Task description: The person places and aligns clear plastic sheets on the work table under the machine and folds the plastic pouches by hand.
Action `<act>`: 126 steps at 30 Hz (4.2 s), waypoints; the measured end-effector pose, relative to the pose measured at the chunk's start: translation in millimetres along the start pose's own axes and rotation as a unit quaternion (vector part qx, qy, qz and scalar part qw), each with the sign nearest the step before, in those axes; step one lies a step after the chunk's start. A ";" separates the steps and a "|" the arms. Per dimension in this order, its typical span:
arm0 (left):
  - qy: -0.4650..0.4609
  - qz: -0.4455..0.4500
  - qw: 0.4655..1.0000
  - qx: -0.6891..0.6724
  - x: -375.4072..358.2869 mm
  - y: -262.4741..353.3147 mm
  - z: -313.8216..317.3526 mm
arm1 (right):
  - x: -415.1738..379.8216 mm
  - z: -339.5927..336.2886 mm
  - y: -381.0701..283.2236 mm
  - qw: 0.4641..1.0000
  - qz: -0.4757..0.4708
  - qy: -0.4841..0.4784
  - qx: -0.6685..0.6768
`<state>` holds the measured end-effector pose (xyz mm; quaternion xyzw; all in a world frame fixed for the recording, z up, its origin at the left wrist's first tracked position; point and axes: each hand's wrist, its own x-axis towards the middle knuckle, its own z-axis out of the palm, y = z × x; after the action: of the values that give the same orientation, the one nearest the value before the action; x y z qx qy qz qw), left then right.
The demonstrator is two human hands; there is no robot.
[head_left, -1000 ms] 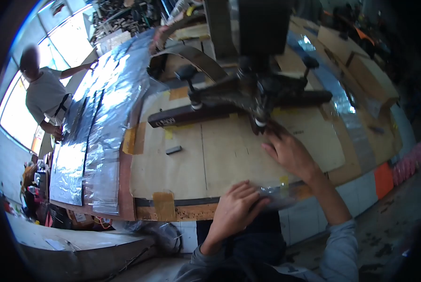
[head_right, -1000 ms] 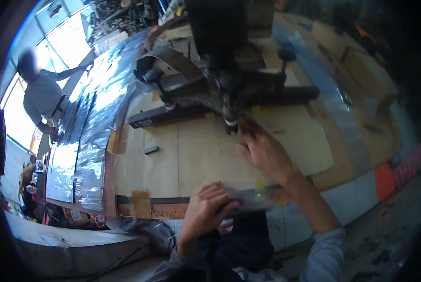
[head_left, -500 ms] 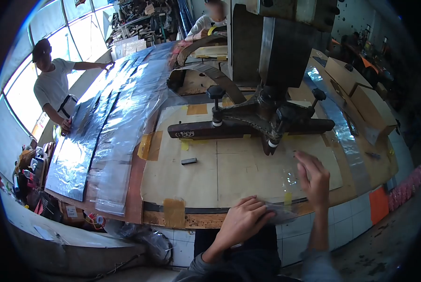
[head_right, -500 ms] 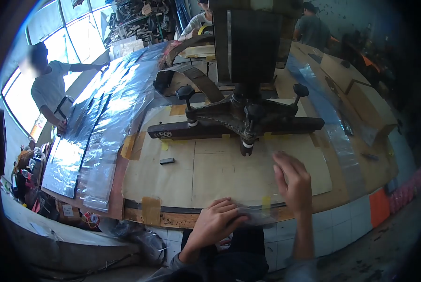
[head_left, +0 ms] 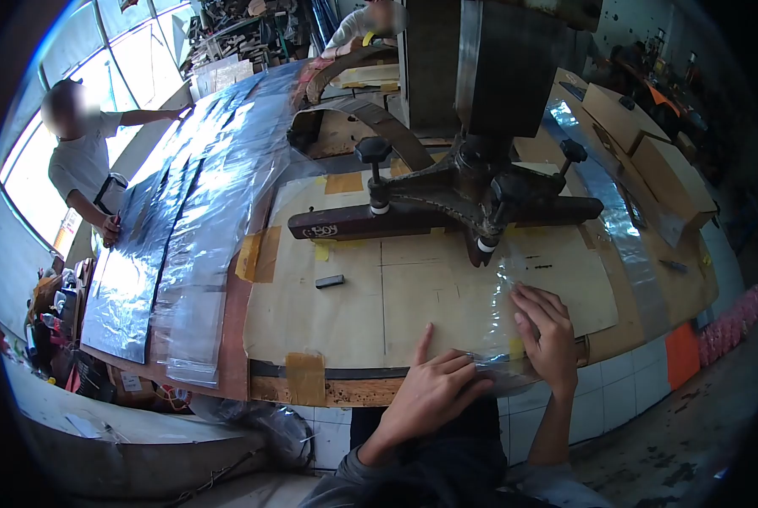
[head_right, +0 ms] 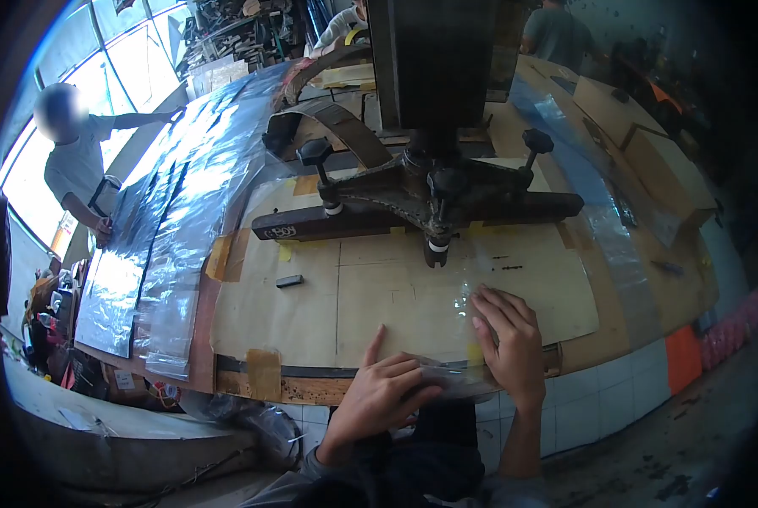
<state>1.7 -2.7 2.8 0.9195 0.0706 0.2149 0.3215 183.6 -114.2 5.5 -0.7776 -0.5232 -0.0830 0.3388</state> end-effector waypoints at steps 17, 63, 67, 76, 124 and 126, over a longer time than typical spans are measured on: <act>0.016 0.003 1.000 0.002 0.6 1.2 1.9 | -0.4 0.8 -1.4 1.000 0.012 0.005 0.004; 0.015 0.002 1.000 0.011 1.5 2.4 0.3 | -1.1 1.9 0.0 1.000 0.014 0.004 0.000; 0.016 0.003 1.000 0.012 1.3 2.0 1.1 | -1.5 2.3 1.0 1.000 0.015 0.003 0.003; 0.020 0.005 1.000 0.012 1.0 1.5 1.6 | -0.5 1.1 -0.6 1.000 0.012 0.003 0.003; -0.197 0.216 0.931 -0.216 -6.9 -13.8 -18.3 | -1.9 -1.6 15.7 0.978 0.132 0.091 0.136; -0.198 0.206 0.933 -0.219 -6.0 -13.0 -18.1 | -1.9 -1.4 15.7 0.975 0.139 0.093 0.145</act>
<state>-11.5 16.0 5.2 0.8444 -0.2344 0.1000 0.4712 196.8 -120.0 -1.3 -0.7741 -0.3821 -0.0301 0.5039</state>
